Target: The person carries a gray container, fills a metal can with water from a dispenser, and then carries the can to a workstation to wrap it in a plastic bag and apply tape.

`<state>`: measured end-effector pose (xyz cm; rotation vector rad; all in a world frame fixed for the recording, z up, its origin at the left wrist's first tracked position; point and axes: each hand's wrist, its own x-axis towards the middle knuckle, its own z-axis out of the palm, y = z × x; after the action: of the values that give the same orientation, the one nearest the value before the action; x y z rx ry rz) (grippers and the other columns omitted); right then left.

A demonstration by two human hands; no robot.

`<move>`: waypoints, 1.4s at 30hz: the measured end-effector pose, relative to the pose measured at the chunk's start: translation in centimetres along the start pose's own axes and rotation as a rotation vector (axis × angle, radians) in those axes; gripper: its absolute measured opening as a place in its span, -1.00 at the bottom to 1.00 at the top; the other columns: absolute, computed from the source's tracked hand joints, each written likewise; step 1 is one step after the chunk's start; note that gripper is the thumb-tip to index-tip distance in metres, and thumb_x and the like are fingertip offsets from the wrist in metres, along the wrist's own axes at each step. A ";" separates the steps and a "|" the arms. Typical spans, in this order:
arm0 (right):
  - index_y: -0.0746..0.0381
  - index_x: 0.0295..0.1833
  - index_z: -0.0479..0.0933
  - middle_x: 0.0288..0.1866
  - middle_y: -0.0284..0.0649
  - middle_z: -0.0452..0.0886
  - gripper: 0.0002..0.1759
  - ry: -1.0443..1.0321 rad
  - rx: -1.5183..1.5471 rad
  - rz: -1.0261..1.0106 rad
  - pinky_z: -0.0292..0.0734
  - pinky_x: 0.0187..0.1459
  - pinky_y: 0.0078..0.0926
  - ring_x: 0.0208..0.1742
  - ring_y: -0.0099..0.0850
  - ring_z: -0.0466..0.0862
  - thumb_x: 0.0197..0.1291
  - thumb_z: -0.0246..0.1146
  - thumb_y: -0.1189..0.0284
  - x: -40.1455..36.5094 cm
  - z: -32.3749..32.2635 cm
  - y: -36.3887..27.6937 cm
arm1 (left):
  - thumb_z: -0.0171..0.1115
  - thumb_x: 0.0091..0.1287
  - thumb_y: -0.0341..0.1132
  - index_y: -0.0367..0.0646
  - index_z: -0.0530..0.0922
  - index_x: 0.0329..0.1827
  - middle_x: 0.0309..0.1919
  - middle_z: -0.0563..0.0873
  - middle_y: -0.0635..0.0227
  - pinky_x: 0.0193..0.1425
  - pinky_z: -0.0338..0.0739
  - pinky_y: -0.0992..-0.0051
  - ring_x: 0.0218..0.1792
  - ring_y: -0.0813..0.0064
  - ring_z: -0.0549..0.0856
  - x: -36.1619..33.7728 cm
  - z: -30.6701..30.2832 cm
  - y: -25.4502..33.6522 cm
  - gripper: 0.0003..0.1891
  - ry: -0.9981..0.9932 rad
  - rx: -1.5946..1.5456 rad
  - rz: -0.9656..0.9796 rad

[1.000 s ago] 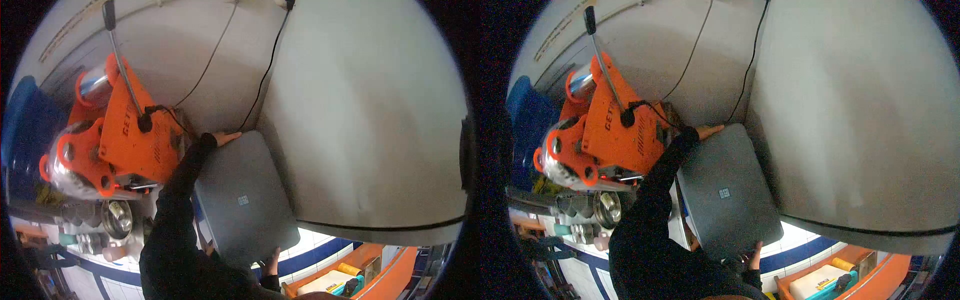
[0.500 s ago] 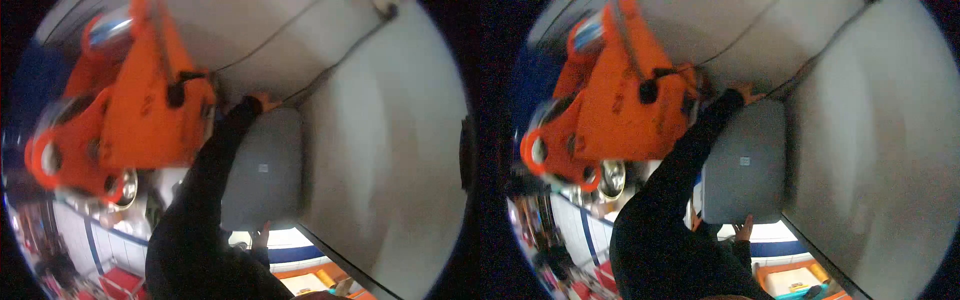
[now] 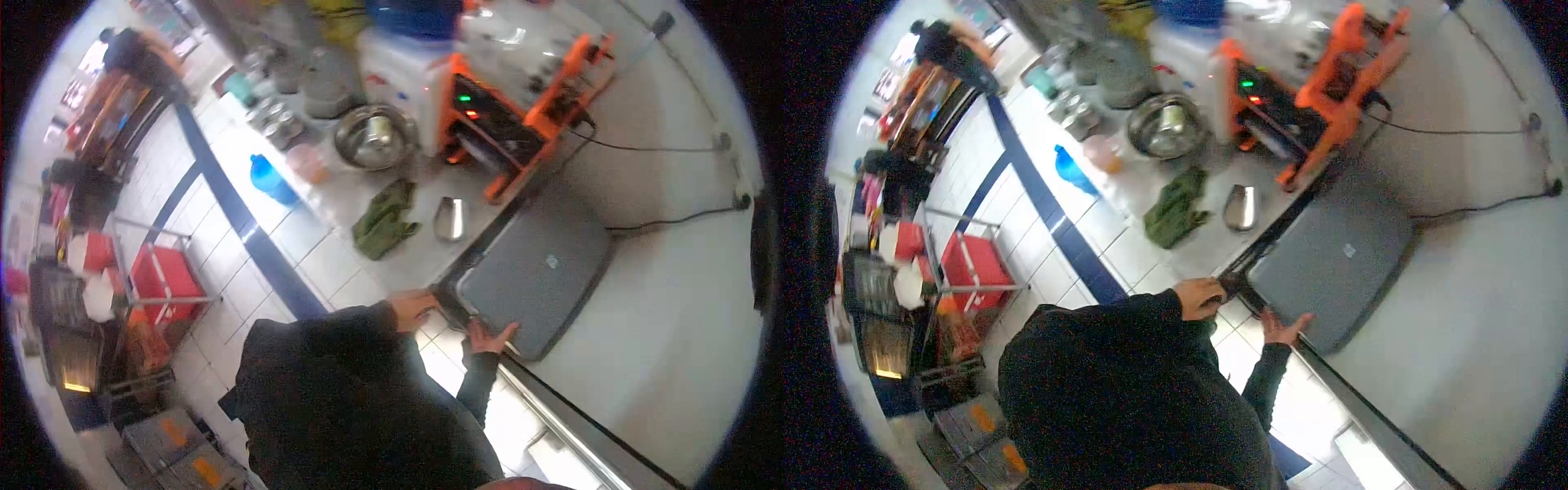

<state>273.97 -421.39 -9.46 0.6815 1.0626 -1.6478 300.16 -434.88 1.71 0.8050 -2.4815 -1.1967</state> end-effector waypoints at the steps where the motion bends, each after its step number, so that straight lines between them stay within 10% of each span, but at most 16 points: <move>1: 0.19 0.50 -0.19 0.38 0.19 0.13 0.45 0.107 0.010 0.002 0.52 0.14 -0.05 0.20 0.06 0.47 -0.32 0.33 -0.44 0.2 0.5 0.0 | 0.18 0.18 -0.28 -0.11 0.52 -0.06 -0.15 0.59 0.14 0.01 0.52 0.21 -0.08 0.05 0.60 -3.1 -1.5 -0.9 -0.73 -0.002 0.046 -0.044; 6: 0.52 0.43 -0.29 0.45 0.14 0.04 0.68 -0.069 0.111 0.062 0.43 0.28 -0.12 0.36 0.05 0.33 -0.57 0.59 -0.24 -1.2 0.9 0.3 | 0.18 0.23 -0.21 -0.08 0.43 0.02 -0.06 0.60 0.15 -0.07 0.60 0.29 -0.17 0.17 0.67 -22.0 -1.3 -10.8 -0.67 0.180 0.244 -0.482; 10: 0.50 0.44 -0.22 0.46 0.10 0.05 0.58 -0.106 -0.046 0.068 0.37 0.31 -0.05 0.36 0.08 0.31 -0.44 0.50 -0.32 -3.2 0.4 0.7 | 0.23 0.18 -0.15 -0.15 0.53 -0.01 -0.10 0.66 0.05 -0.04 0.59 0.15 -0.10 0.01 0.66 -35.7 -2.5 -14.0 -0.63 -0.067 0.078 -1.091; 12: 0.31 0.50 -0.17 0.50 0.04 0.01 0.45 -0.069 -0.265 -0.014 0.33 0.31 0.05 0.41 0.08 0.24 -0.29 0.36 -0.39 -5.0 -0.8 2.9 | 0.25 0.17 -0.04 -0.18 0.57 -0.01 -0.15 0.68 0.02 -0.01 0.59 0.17 -0.04 0.05 0.66 -50.9 7.0 -28.3 -0.56 -0.177 0.137 -1.351; 13: 0.18 0.54 -0.15 0.54 0.01 -0.03 0.37 -0.006 -0.387 -0.083 0.31 0.29 0.12 0.45 0.08 0.20 -0.21 0.28 -0.42 -6.3 -1.6 4.5 | 0.30 0.12 0.05 -0.18 0.57 -0.01 -0.09 0.69 0.05 0.03 0.59 0.23 -0.01 0.11 0.66 -54.1 7.6 -28.5 -0.48 -0.181 -0.047 -1.317; 14: 0.14 0.54 -0.12 0.54 0.00 -0.01 0.32 0.011 -0.458 -0.047 0.34 0.26 0.12 0.42 0.09 0.25 -0.17 0.23 -0.44 -6.7 -3.3 6.0 | 0.09 0.23 -0.05 0.00 0.61 -0.04 -0.19 0.68 0.12 -0.14 0.59 0.16 -0.08 0.20 0.67 -56.0 13.5 -27.3 -0.65 0.296 0.344 -1.110; 18: 0.10 0.53 -0.05 0.49 -0.01 0.13 0.08 0.189 -0.699 0.222 0.41 0.16 0.14 0.24 0.13 0.45 0.07 0.10 -0.33 -3.8 -12.8 15.2 | 0.22 0.06 -0.16 -0.07 0.52 -0.56 -0.44 0.68 0.28 -0.36 0.52 0.29 -0.35 0.34 0.69 -58.2 12.3 -22.5 -0.80 0.315 0.110 -1.451; 21: 0.15 0.47 0.12 0.43 0.02 0.22 -0.12 0.186 -1.022 0.248 0.47 0.06 0.16 0.19 0.09 0.48 0.20 0.10 -0.16 -4.7 -13.3 24.4 | 0.25 0.16 -0.21 -0.11 0.53 -0.32 -0.35 0.68 0.23 -0.28 0.55 0.25 -0.30 0.28 0.68 -61.5 11.8 -24.0 -0.81 0.320 -0.136 -1.413; 23: 0.16 0.26 0.40 0.17 0.00 0.47 -0.40 0.107 -1.142 0.149 0.55 -0.08 -0.06 0.03 -0.06 0.57 0.25 0.16 0.00 -1.9 -8.7 30.9 | 0.25 0.21 -0.24 -0.14 0.52 -0.22 -0.33 0.67 0.21 -0.27 0.56 0.27 -0.30 0.29 0.68 -63.1 11.1 -25.4 -0.80 0.510 -0.231 -1.323; 25: 0.18 -0.23 0.59 -0.33 -0.07 0.60 -0.67 -0.311 -2.074 -0.851 0.45 -0.20 -0.11 -0.24 -0.08 0.58 0.12 0.29 0.12 2.4 -3.3 33.2 | 0.25 0.27 -0.27 -0.17 0.50 -0.12 -0.31 0.66 0.19 -0.27 0.58 0.28 -0.31 0.30 0.67 -64.6 8.1 -25.0 -0.78 0.645 -0.327 -1.275; 26: 0.24 -0.23 0.57 -0.32 -0.05 0.64 -0.60 -0.211 -1.692 -1.450 0.49 -0.21 -0.11 -0.26 -0.12 0.63 0.12 0.29 0.09 -2.9 8.1 34.9 | 0.25 0.30 -0.29 -0.19 0.49 -0.06 -0.30 0.66 0.18 -0.27 0.59 0.29 -0.31 0.30 0.67 -66.2 6.9 -25.6 -0.76 0.707 -0.364 -1.265; 27: 0.26 -0.18 0.56 -0.33 -0.04 0.66 -0.59 -0.086 -1.822 -0.978 0.54 -0.20 -0.24 -0.26 -0.14 0.68 0.19 0.26 0.09 -4.6 16.0 33.9 | 0.24 0.30 -0.29 -0.20 0.49 -0.07 -0.31 0.65 0.18 -0.32 0.58 0.31 -0.34 0.33 0.66 -68.2 5.7 -25.9 -0.76 0.801 -0.557 -1.291; 33: 0.20 -0.11 0.61 -0.16 -0.08 0.68 -0.54 0.015 -1.746 -1.270 0.51 0.00 -0.22 -0.08 -0.15 0.66 0.12 0.26 0.02 0.4 46.0 28.5 | 0.23 0.25 -0.28 -0.28 0.42 -0.09 -0.39 0.58 0.23 -0.50 0.51 0.44 -0.46 0.47 0.56 -74.0 -5.5 -24.9 -0.70 1.098 -0.843 -1.652; 42: 0.28 0.03 0.60 0.12 0.03 0.59 -0.26 0.376 -2.327 -0.863 0.48 0.17 -0.18 0.14 -0.09 0.60 -0.13 0.35 -0.08 6.7 55.4 31.6 | 0.22 0.22 -0.30 -0.22 0.45 -0.13 -0.44 0.59 0.26 -0.53 0.48 0.38 -0.49 0.47 0.56 -69.3 -3.0 -25.5 -0.76 1.075 -0.872 -1.510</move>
<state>305.00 -476.72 -0.07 -1.1874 2.6415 0.1470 366.83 -408.88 -16.53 2.1820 -0.1580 -1.2952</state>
